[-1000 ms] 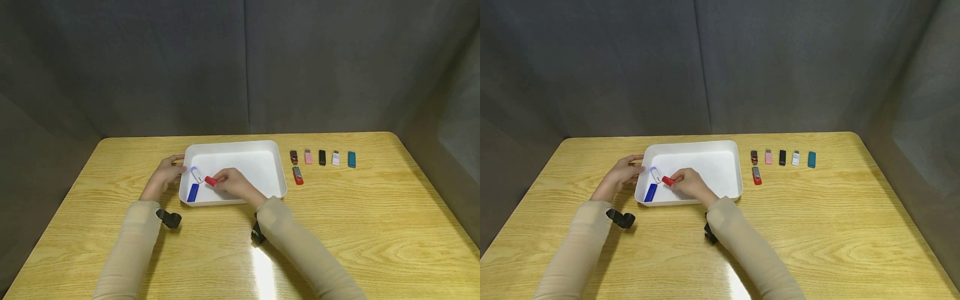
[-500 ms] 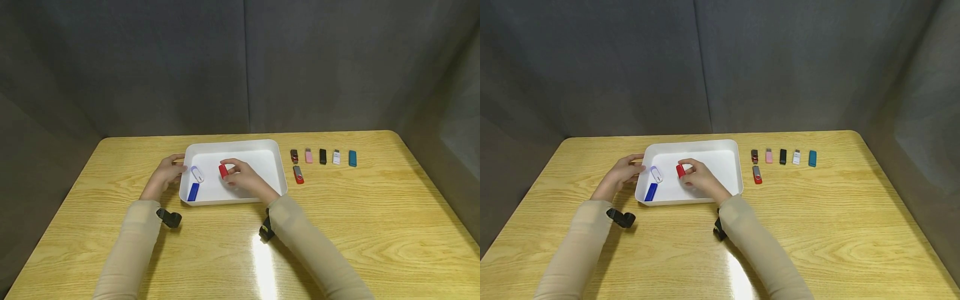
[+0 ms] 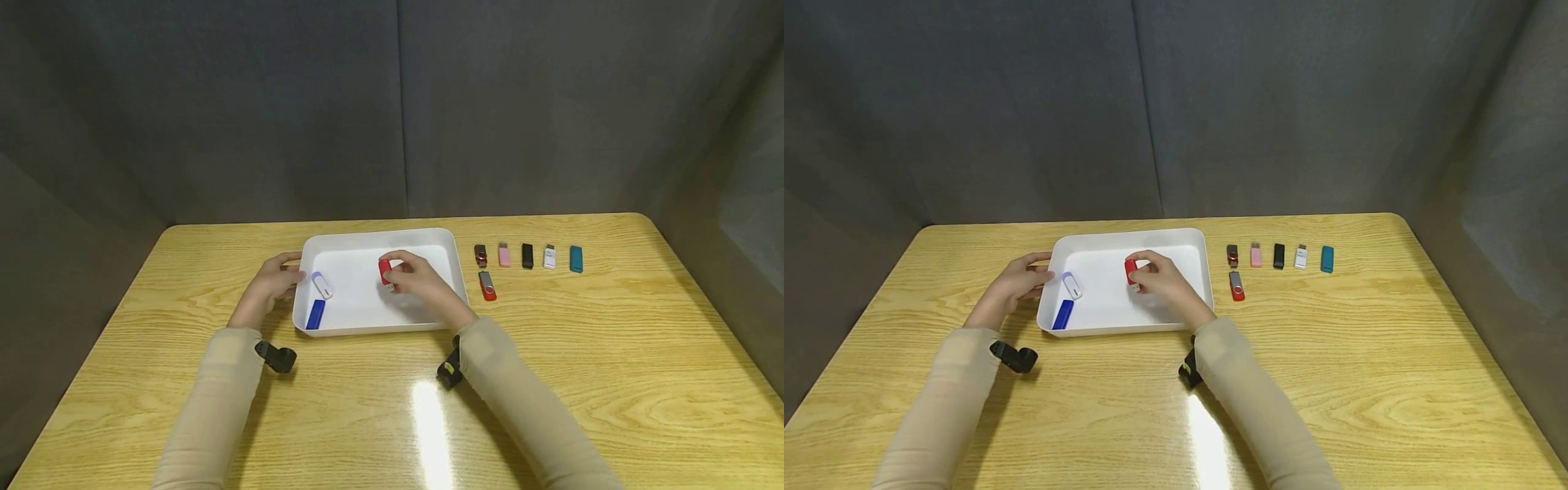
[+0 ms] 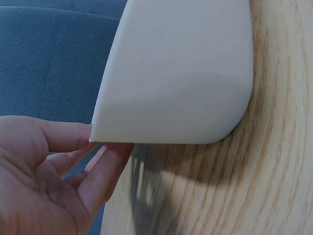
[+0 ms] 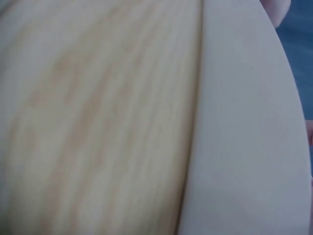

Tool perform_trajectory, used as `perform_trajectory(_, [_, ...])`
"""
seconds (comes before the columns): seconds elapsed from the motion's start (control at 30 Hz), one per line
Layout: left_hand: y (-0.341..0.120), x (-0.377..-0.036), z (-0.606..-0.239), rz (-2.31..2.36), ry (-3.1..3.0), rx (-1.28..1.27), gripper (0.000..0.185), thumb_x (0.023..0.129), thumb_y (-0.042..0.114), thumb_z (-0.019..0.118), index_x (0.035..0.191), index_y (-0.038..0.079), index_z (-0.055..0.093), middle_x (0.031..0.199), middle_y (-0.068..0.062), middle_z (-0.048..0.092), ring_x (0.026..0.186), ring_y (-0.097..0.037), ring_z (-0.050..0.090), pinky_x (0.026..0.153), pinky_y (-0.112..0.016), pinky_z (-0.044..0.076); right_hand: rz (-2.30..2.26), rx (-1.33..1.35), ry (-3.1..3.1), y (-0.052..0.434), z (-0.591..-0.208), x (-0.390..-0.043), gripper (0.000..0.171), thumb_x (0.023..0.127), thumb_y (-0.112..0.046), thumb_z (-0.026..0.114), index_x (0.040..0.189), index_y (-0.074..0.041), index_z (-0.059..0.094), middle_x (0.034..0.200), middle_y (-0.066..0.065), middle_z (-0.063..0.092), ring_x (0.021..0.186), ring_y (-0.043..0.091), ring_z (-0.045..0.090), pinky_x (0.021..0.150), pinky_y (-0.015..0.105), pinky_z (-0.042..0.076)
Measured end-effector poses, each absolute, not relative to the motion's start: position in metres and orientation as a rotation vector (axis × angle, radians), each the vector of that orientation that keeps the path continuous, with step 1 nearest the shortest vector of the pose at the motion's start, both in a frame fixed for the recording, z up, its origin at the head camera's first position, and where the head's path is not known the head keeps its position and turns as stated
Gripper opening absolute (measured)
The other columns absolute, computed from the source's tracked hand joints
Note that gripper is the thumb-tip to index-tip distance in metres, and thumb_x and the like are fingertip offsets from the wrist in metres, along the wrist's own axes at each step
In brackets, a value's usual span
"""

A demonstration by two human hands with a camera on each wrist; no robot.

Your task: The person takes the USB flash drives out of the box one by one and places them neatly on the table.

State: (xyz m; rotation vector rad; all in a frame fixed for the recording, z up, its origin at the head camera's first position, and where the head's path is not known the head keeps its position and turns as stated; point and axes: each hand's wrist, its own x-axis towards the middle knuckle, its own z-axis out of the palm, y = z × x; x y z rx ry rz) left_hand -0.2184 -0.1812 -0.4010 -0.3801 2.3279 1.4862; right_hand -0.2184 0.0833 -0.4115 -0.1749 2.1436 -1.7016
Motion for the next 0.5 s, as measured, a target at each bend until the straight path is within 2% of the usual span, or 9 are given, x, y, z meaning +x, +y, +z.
perform_trajectory(0.2, [-0.182,-0.219,-0.401,1.484,2.326,-0.382,0.056,0.098,0.006,0.044,0.151,0.006,0.024,0.147,-0.024,0.040,0.129,-0.038,0.048,0.106,-0.045,0.045,-1.750,-0.175,2.144,0.095,-0.407,-0.221,0.037,0.090,-0.009,0.055,0.127,-0.002,0.054,0.093,0.002,0.061,0.077,0.008,0.055,0.073,0.018,0.049])
perform_trajectory(0.5, [-0.181,-0.219,-0.401,1.488,2.323,-0.398,0.056,0.099,0.006,0.044,0.151,0.006,0.025,0.147,-0.024,0.040,0.129,-0.037,0.048,0.107,-0.044,0.044,-1.767,-0.107,2.127,0.112,-0.405,-0.226,0.037,0.091,-0.007,0.056,0.127,0.000,0.055,0.101,0.005,0.058,0.085,0.009,0.056,0.073,0.016,0.051])
